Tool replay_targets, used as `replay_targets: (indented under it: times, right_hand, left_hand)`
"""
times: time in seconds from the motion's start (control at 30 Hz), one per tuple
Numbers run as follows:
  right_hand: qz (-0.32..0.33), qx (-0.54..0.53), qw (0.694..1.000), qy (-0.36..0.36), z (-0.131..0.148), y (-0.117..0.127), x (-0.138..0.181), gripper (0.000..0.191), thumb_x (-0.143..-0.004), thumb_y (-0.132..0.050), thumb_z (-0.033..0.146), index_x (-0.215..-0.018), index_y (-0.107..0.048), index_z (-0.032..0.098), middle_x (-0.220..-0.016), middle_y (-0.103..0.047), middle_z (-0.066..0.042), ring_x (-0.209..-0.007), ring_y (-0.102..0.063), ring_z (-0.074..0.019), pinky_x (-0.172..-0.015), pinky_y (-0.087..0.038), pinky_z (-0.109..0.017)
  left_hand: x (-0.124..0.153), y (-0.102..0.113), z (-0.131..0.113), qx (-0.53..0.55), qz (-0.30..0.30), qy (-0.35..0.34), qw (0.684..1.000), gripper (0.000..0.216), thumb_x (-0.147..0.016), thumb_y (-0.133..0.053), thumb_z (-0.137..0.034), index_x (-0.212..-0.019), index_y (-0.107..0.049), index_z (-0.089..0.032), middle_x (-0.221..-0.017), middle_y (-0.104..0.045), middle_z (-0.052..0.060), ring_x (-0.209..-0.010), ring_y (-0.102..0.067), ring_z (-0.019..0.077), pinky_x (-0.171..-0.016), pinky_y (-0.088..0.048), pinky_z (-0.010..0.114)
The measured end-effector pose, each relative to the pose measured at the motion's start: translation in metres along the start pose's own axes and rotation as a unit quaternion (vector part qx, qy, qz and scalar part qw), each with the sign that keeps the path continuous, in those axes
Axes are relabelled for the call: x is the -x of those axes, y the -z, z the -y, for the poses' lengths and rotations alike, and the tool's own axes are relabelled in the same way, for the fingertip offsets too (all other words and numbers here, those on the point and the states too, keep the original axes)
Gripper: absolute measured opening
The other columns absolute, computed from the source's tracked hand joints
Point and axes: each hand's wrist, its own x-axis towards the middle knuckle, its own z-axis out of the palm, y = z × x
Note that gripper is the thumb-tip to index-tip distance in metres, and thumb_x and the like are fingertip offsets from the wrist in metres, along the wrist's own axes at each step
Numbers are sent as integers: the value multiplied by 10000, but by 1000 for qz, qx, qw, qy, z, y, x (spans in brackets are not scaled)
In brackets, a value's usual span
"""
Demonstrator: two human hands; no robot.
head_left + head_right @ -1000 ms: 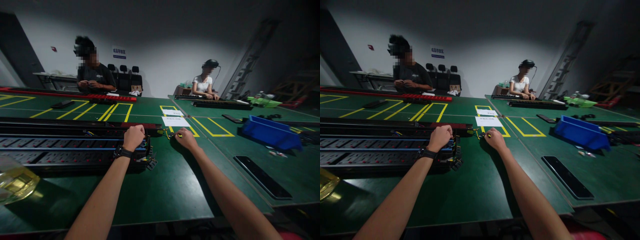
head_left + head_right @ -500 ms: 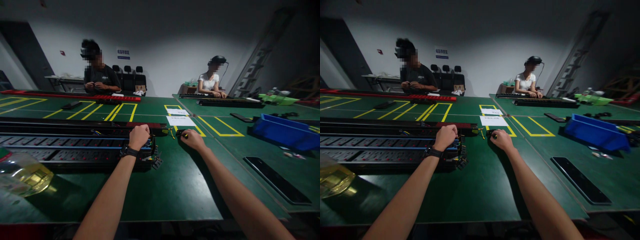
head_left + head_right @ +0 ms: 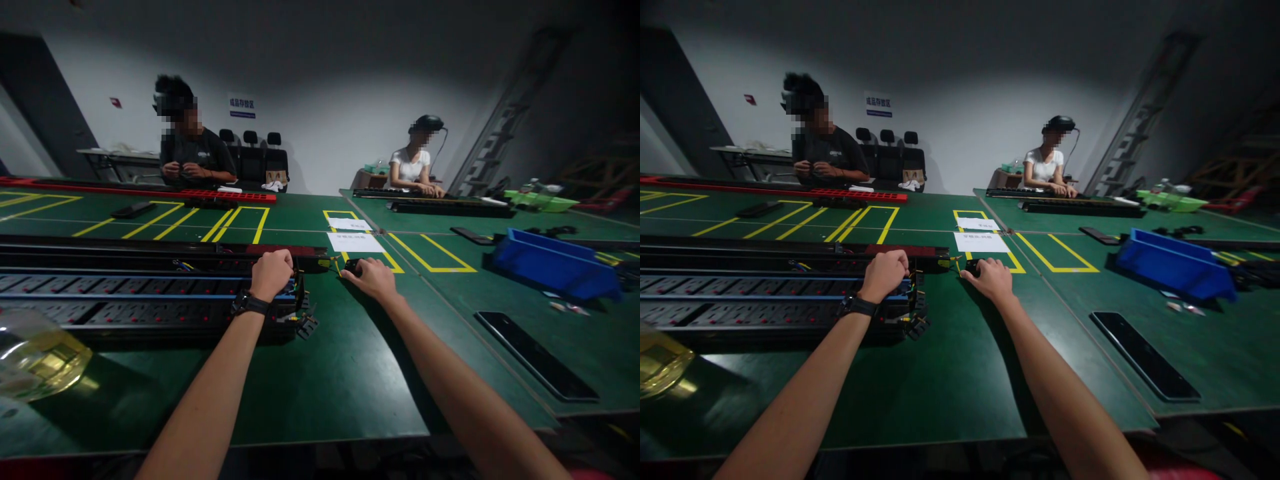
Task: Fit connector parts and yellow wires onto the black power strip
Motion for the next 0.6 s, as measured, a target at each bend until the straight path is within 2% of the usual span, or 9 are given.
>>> replay_targets:
  times: [0.2,0.47,0.6]
  right_hand:
    - [6,-1,999,-46,11,2,-1,436,-918,-707,637,-757,-696,232,-938,-737,-157,-959,-648,-323,-793,-460,-399]
    - [22,96,988,-116,32,9,-5,651,-981,-546,722,-936,-815,131,-991,-784,-224,-996,-700,-351,-874,-461,-438]
    - [35,101,987,-120,36,8,-8,599,-989,-555,641,-983,-826,107,-1023,-785,-237,-975,-711,-346,-892,-453,-446]
  left_hand:
    - [2,2,-2,-3,5,2,1000,172,-881,-567,-192,-814,-715,-249,-918,-813,52,-917,-739,243,-791,-508,315]
    - [0,1,-1,-10,5,11,1000,173,-870,-580,-183,-822,-730,-254,-916,-814,41,-926,-746,232,-796,-513,299]
    - [0,1,-1,-9,2,8,1000,171,-857,-576,-172,-813,-719,-253,-900,-810,34,-924,-743,228,-779,-502,294]
